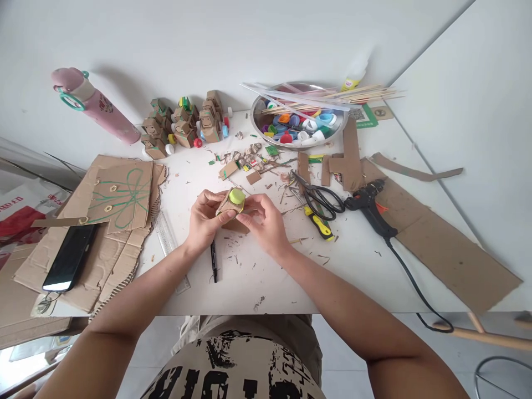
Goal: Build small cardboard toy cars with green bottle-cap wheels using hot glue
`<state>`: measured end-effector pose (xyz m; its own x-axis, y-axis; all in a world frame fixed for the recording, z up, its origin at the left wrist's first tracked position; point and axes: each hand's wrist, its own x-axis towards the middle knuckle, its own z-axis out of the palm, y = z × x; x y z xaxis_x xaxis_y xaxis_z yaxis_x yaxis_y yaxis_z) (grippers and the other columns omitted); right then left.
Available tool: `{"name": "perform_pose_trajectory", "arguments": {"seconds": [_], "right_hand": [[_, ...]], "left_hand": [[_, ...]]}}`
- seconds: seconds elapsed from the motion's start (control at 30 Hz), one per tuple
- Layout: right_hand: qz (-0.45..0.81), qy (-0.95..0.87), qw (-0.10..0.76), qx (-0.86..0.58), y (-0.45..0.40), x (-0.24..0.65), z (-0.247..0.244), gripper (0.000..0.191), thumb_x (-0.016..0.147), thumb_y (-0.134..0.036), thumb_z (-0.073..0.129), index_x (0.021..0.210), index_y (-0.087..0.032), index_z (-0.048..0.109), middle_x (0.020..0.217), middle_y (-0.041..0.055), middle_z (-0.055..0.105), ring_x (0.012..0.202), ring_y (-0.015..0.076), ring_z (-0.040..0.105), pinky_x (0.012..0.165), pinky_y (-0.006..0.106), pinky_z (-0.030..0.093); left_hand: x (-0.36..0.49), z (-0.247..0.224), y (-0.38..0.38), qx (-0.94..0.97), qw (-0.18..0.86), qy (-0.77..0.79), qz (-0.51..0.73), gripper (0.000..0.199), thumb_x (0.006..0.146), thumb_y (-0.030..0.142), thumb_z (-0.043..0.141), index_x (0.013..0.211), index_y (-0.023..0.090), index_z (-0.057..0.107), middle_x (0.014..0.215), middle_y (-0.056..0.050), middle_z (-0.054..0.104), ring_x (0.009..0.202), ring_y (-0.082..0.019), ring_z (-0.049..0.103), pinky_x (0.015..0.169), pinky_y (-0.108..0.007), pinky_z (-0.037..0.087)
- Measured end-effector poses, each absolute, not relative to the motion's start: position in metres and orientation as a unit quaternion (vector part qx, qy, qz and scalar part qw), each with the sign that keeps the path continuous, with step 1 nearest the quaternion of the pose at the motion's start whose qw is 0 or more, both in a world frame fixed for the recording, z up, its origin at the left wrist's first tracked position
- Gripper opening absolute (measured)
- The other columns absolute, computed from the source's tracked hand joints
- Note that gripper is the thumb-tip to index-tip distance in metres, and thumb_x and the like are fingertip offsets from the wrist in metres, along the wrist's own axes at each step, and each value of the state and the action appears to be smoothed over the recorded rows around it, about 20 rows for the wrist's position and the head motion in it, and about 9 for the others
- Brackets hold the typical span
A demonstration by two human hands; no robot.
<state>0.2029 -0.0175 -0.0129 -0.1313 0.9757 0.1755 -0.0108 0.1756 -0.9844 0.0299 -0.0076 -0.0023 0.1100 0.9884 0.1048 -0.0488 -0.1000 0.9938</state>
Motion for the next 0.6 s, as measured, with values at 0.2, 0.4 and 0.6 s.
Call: {"name": "perform_pose_trajectory", "arguments": {"seconds": [0.2,0.4,0.6], "right_hand": [[0.388,-0.600,0.532,-0.453,-0.022,0.203,-0.015,0.044,0.095,-0.069,0.067,0.110,-0.029,0.060,0.113,0.0096,0.079,0.106,0.0264,0.077,0.091,0.043,0.064],[0.277,-0.670,0.525,-0.445,-0.013,0.218,-0.009,0.025,0.096,-0.048,0.068,0.112,-0.028,0.064,0.114,0.0092,0.078,0.109,0.0282,0.075,0.097,0.046,0.063],[0.202,-0.754,0.461,-0.423,-0.004,0.226,-0.002,0.013,0.093,-0.032,0.069,0.106,-0.030,0.069,0.110,0.0071,0.080,0.105,0.0287,0.077,0.093,0.047,0.065]], "left_hand": [[0.027,-0.004,-0.010,0.619,0.402,0.459,0.495,0.042,0.085,0.060,0.081,0.101,0.025,0.067,0.129,-0.012,0.079,0.128,-0.029,0.073,0.115,-0.050,0.052],[0.023,0.003,-0.013,0.694,0.315,0.505,0.406,0.024,0.086,0.047,0.083,0.088,0.025,0.072,0.131,-0.009,0.079,0.126,-0.031,0.073,0.124,-0.062,0.042],[0.020,0.011,-0.008,0.750,0.262,0.539,0.279,0.026,0.084,0.040,0.086,0.068,0.026,0.072,0.136,-0.004,0.078,0.134,-0.032,0.066,0.129,-0.068,0.032]]}}
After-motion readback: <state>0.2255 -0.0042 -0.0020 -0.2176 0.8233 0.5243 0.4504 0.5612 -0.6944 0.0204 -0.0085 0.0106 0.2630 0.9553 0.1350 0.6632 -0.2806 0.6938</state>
